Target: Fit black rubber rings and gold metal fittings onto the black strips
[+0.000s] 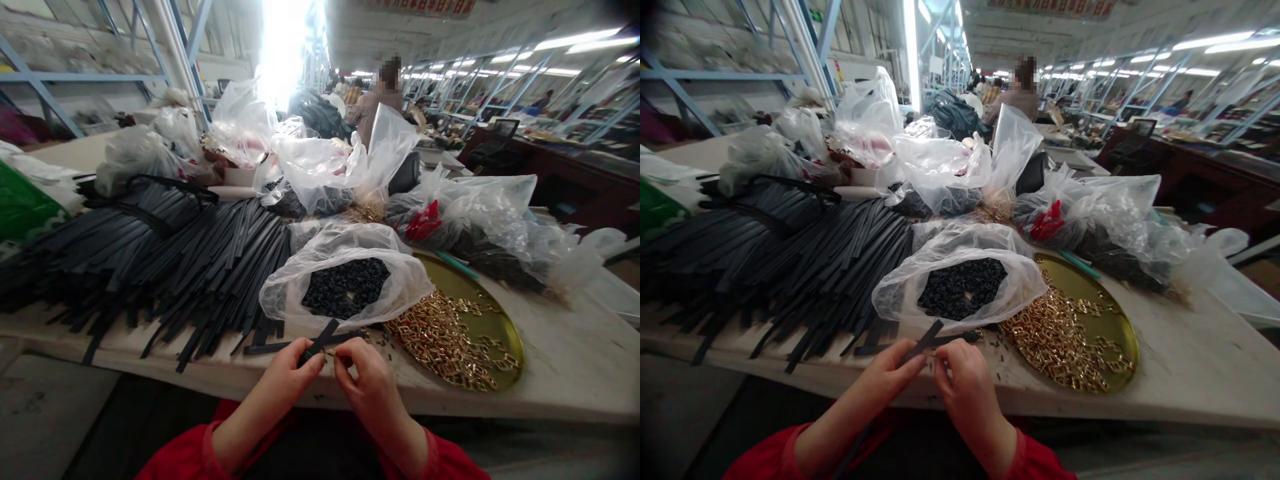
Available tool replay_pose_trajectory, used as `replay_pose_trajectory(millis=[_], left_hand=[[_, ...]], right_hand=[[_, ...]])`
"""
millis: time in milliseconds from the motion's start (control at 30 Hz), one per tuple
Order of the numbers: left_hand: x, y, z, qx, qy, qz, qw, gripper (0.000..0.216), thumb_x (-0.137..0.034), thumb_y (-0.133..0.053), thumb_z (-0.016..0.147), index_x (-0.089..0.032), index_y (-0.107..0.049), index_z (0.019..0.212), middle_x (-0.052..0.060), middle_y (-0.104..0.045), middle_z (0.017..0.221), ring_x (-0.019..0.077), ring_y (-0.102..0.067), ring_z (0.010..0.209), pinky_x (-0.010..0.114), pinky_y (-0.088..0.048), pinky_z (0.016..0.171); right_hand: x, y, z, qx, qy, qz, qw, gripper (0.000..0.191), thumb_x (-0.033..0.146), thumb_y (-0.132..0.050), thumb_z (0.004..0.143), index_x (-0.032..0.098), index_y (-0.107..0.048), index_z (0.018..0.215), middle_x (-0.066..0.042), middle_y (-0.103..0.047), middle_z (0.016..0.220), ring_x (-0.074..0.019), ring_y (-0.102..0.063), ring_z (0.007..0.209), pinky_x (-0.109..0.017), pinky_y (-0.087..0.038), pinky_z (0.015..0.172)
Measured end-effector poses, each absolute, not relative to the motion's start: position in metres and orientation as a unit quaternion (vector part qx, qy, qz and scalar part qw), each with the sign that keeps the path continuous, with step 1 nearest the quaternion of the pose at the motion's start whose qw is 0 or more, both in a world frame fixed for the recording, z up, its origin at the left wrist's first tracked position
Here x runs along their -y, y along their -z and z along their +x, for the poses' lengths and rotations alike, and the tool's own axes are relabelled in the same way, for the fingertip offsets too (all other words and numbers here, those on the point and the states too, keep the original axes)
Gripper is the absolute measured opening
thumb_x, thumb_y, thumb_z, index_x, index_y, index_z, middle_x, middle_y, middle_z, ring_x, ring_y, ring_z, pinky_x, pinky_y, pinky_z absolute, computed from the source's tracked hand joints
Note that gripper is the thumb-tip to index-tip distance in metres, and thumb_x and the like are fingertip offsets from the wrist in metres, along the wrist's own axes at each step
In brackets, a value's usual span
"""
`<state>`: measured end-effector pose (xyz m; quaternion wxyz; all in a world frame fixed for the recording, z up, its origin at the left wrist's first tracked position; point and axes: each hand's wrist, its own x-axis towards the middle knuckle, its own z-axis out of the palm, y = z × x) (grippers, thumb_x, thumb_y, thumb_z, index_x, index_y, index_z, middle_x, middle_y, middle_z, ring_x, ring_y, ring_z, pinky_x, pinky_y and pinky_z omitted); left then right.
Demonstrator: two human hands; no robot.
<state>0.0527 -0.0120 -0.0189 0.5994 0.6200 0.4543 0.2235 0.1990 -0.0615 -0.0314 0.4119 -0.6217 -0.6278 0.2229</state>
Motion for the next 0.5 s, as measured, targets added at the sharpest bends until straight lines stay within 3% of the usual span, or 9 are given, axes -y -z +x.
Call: replay_pose_trajectory(millis=[100,200,333,500], left_hand=[[0.013,0.023,0.055,-0.451,-0.209,0.591,0.636,0.028,-0.043,-0.048,0.077,-0.015,-0.053,0.076,-0.004,-0.046,0.063,0.0110,-0.041,0.059,0.021,-0.034,0.054],[0.013,0.026,0.059,-0.454,-0.207,0.568,0.655,0.028,-0.043,-0.047,0.076,-0.015,-0.051,0.074,-0.006,-0.040,0.060,0.0088,-0.035,0.053,0.020,-0.029,0.048],[0.013,0.026,0.060,-0.471,-0.200,0.573,0.640,0.025,-0.041,-0.047,0.076,-0.016,-0.049,0.074,-0.007,-0.037,0.057,0.0085,-0.033,0.051,0.020,-0.027,0.047],[0.017,0.022,0.053,-0.477,-0.167,0.627,0.593,0.025,-0.037,-0.040,0.080,-0.017,-0.050,0.071,-0.007,-0.039,0.055,0.0100,-0.036,0.052,0.020,-0.029,0.049]], right_hand=[[0.066,0.033,0.200,0.673,-0.142,-0.612,0.391,0.012,0.016,-0.046,0.079,0.018,-0.056,0.073,-0.005,-0.061,0.074,-0.0192,-0.054,0.072,-0.032,-0.039,0.067],[0.068,0.036,0.198,0.634,-0.261,-0.601,0.410,0.011,0.021,-0.046,0.082,0.019,-0.056,0.077,-0.005,-0.063,0.079,-0.0178,-0.057,0.074,-0.030,-0.042,0.068],[0.064,0.040,0.199,0.452,-0.473,-0.576,0.490,0.020,0.037,-0.056,0.078,0.018,-0.055,0.071,-0.003,-0.064,0.076,-0.0140,-0.057,0.065,-0.026,-0.046,0.062],[0.053,0.040,0.209,0.332,-0.475,-0.588,0.565,0.029,0.045,-0.067,0.066,0.017,-0.059,0.071,-0.002,-0.065,0.075,-0.0124,-0.055,0.060,-0.026,-0.045,0.060]])
